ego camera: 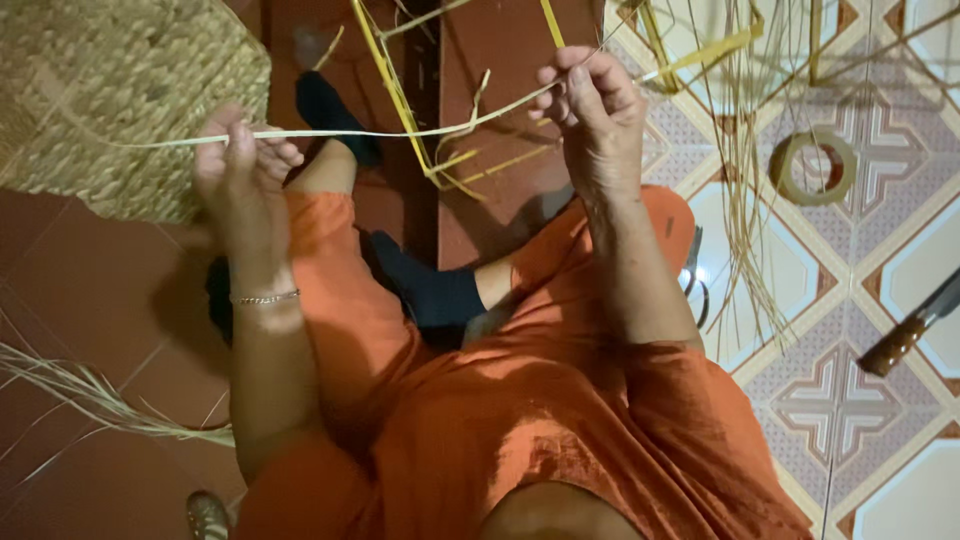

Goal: The person sits on a tiled floor and weaves thin dried plant strips into a basket frame, repeatedly threading and tightening the strips by hand. Tools such as scissors and tape are visible nearby but not used during the clip.

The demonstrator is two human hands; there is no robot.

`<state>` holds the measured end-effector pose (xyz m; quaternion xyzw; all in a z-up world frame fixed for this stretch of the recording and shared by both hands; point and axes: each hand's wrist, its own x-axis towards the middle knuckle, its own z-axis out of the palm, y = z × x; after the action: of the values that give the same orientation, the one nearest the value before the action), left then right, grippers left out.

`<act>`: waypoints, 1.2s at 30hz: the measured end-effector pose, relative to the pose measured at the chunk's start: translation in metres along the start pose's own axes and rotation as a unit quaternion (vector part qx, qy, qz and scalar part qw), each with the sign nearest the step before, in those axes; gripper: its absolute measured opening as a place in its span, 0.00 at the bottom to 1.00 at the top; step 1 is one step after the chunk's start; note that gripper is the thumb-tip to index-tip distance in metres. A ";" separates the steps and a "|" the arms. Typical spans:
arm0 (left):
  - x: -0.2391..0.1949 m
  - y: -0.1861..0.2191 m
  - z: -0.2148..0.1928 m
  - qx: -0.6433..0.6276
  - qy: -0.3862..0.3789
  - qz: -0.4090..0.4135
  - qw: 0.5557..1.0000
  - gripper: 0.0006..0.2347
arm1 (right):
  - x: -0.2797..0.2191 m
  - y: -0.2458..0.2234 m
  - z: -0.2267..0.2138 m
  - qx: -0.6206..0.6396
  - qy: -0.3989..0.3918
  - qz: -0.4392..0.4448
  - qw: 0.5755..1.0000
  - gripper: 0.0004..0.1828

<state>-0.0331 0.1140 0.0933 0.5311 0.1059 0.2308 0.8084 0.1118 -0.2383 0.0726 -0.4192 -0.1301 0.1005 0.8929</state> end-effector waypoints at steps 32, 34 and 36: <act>0.049 -0.046 0.051 0.046 -0.065 0.078 0.994 0.10 | 0.017 0.055 -0.017 -0.030 0.011 0.098 0.995 0.11; 0.045 -0.046 0.044 0.076 -0.044 0.120 0.989 0.11 | 0.001 0.055 -0.030 -0.148 -0.029 0.117 0.982 0.08; 0.045 -0.047 0.040 0.100 -0.018 0.140 0.985 0.13 | -0.018 0.064 -0.038 -0.266 -0.038 0.119 0.956 0.12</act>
<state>0.0346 0.0881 0.0708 0.6230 0.0385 0.3206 0.7125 0.1025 -0.2306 -0.0034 -0.6498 -0.1349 0.1839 0.7251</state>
